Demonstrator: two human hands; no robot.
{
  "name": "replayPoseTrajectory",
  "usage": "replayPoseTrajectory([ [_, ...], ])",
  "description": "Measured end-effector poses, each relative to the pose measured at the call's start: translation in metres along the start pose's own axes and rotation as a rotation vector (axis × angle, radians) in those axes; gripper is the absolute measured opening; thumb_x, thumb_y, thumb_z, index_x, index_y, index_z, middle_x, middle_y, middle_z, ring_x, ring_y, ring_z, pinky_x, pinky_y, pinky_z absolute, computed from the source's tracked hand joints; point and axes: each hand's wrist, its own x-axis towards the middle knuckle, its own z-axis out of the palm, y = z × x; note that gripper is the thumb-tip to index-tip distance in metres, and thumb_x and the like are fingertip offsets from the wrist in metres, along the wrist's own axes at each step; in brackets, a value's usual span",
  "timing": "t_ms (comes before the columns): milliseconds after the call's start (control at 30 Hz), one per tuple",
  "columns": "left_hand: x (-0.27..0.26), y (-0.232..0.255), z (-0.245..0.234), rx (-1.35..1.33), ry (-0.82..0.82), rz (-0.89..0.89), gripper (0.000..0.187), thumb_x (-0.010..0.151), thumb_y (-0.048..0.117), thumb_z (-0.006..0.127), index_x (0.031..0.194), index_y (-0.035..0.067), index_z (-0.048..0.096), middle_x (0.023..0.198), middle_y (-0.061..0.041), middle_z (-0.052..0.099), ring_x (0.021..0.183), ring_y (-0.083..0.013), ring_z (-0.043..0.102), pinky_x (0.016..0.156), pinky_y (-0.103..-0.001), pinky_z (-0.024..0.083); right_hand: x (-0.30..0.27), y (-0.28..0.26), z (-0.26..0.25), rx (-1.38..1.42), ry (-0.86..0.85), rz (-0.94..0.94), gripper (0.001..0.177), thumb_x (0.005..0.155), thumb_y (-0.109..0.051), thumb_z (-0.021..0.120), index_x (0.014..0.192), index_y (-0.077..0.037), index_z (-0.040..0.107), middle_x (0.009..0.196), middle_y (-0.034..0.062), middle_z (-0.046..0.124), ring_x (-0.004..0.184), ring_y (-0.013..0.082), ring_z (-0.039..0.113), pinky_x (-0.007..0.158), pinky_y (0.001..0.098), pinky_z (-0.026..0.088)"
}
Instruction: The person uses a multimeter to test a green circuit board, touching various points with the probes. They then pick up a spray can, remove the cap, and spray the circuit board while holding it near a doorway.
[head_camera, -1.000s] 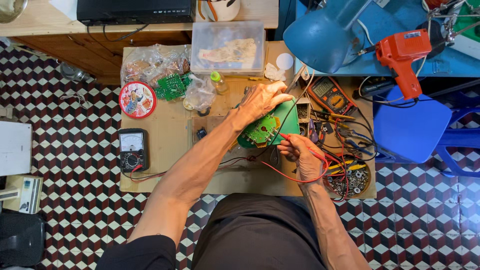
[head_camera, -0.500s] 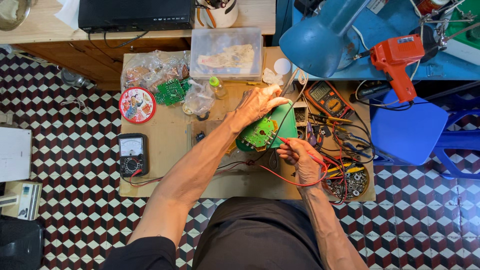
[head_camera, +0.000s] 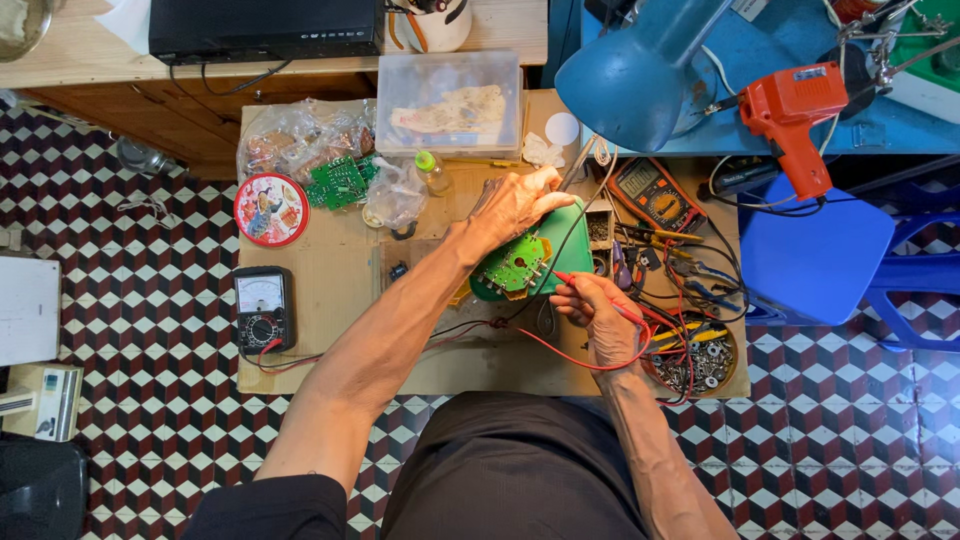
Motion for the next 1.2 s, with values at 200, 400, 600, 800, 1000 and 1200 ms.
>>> replayPoseTrajectory([
  [200,0.001,-0.003,0.0,-0.019,-0.009,-0.007,0.036,0.094,0.04,0.072,0.102,0.006,0.065,0.069,-0.019,0.065,0.058,-0.0293,0.065,0.056,-0.043,0.05,-0.003,-0.003,0.004,0.001,-0.003,0.017,0.033,0.097,-0.025,0.069,0.114,0.003,0.069,0.099,0.0143,0.074,0.083,0.0198,0.074,0.074,0.028,0.061],
  [400,-0.002,-0.001,0.0,0.017,0.012,0.044,0.035,0.096,0.04,0.07,0.104,0.007,0.062,0.071,-0.021,0.065,0.063,-0.0358,0.067,0.057,-0.045,0.05,-0.006,-0.006,0.009,-0.071,-0.006,-0.051,0.031,0.097,-0.022,0.069,0.114,0.004,0.069,0.099,0.0138,0.074,0.084,0.0195,0.074,0.075,0.0273,0.06],
  [600,-0.001,0.001,-0.003,0.121,0.011,0.066,0.035,0.096,0.041,0.07,0.104,0.009,0.06,0.072,-0.021,0.066,0.067,-0.0417,0.066,0.058,-0.048,0.05,-0.003,-0.007,0.009,-0.092,-0.02,-0.052,0.029,0.098,-0.019,0.068,0.114,0.004,0.07,0.101,0.0142,0.075,0.087,0.0191,0.074,0.077,0.0271,0.06],
  [800,0.0,0.002,-0.007,0.117,-0.051,0.029,0.036,0.097,0.042,0.068,0.104,0.008,0.059,0.069,-0.02,0.064,0.062,-0.0387,0.065,0.058,-0.047,0.05,-0.005,-0.007,0.009,-0.106,-0.028,-0.067,0.028,0.098,-0.018,0.067,0.115,0.004,0.069,0.101,0.0151,0.075,0.088,0.0194,0.075,0.078,0.0276,0.061],
  [1000,0.002,0.005,-0.01,0.071,-0.034,-0.025,0.032,0.098,0.041,0.065,0.103,0.009,0.06,0.066,-0.016,0.067,0.062,-0.0338,0.069,0.058,-0.045,0.051,-0.007,-0.01,0.011,-0.145,-0.043,-0.092,0.028,0.098,-0.018,0.066,0.115,0.004,0.07,0.103,0.0152,0.076,0.09,0.0202,0.076,0.079,0.0286,0.062],
  [1200,-0.002,0.012,-0.024,0.048,0.008,-0.132,0.03,0.103,0.039,0.056,0.113,0.011,0.057,0.067,-0.011,0.07,0.061,-0.0256,0.071,0.055,-0.04,0.053,-0.008,-0.008,0.011,-0.137,-0.041,-0.107,0.027,0.098,-0.017,0.066,0.115,0.005,0.07,0.104,0.0153,0.076,0.09,0.0208,0.075,0.079,0.0289,0.061],
])
